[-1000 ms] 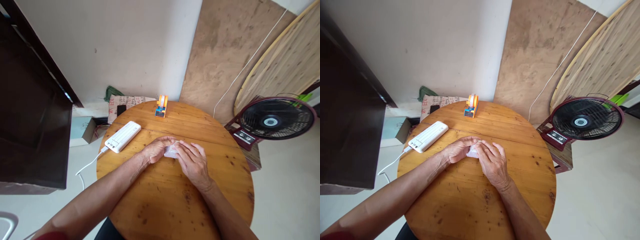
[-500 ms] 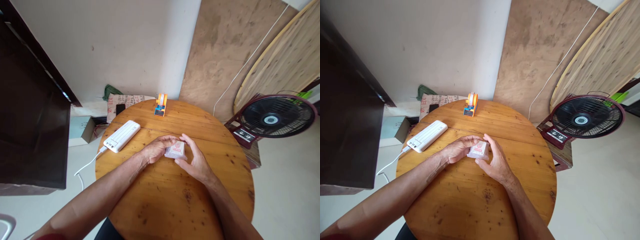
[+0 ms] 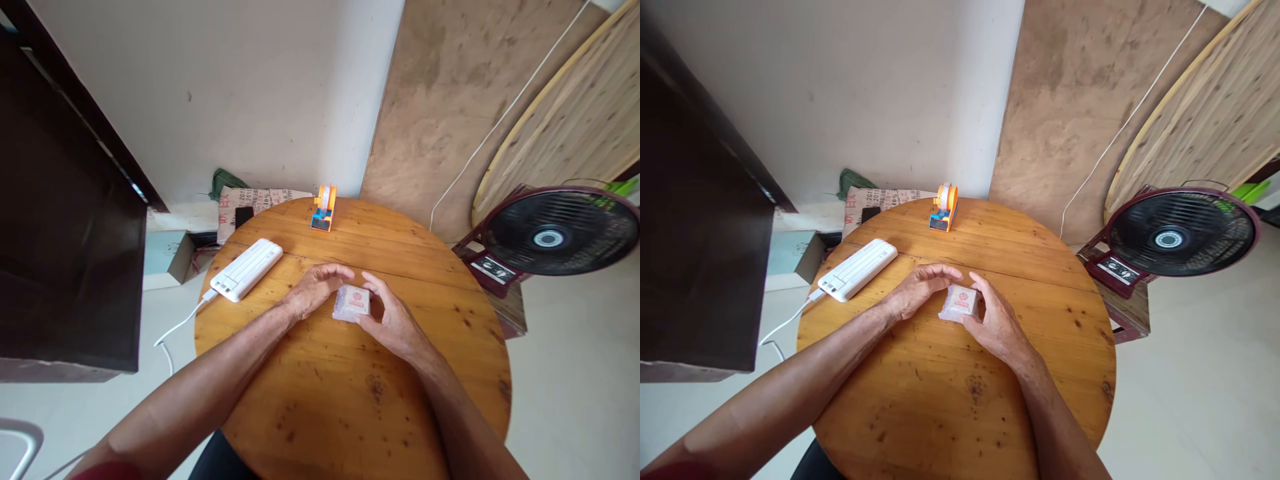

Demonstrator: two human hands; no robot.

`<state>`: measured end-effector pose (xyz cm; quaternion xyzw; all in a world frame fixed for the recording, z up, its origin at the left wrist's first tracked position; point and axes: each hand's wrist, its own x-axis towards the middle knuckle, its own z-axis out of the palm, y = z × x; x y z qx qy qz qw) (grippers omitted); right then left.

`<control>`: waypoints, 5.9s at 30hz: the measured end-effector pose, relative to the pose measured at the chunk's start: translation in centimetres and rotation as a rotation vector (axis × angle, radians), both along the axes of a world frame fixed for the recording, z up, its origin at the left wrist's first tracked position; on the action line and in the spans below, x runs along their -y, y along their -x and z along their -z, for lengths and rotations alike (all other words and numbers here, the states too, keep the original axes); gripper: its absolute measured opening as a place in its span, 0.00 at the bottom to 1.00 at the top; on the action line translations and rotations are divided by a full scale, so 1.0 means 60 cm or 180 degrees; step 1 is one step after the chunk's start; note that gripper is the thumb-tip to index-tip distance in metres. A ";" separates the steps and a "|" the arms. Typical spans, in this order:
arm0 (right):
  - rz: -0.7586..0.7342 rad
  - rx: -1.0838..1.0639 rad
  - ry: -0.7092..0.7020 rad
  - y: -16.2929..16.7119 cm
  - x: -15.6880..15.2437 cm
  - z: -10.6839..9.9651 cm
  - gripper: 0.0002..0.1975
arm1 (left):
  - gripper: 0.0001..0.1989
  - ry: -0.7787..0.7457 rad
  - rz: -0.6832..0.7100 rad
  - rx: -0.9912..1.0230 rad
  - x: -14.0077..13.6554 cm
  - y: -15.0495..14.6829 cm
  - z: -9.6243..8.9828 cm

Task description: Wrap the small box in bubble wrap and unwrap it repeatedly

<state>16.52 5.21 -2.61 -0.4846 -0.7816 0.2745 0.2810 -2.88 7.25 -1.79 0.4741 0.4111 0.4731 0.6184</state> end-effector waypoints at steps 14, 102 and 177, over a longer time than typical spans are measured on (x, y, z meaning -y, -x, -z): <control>0.0120 0.0181 -0.0115 0.003 0.004 -0.012 0.38 | 0.09 -0.0558 0.0526 -0.0249 0.010 0.000 -0.004; 0.0359 -0.0379 -0.0415 -0.025 -0.003 -0.036 0.11 | 0.13 -0.0041 0.0377 -0.1226 -0.015 0.023 0.013; 0.1251 -0.2921 0.0622 -0.032 -0.049 0.012 0.10 | 0.08 -0.0063 0.1241 -0.0136 0.023 -0.015 0.003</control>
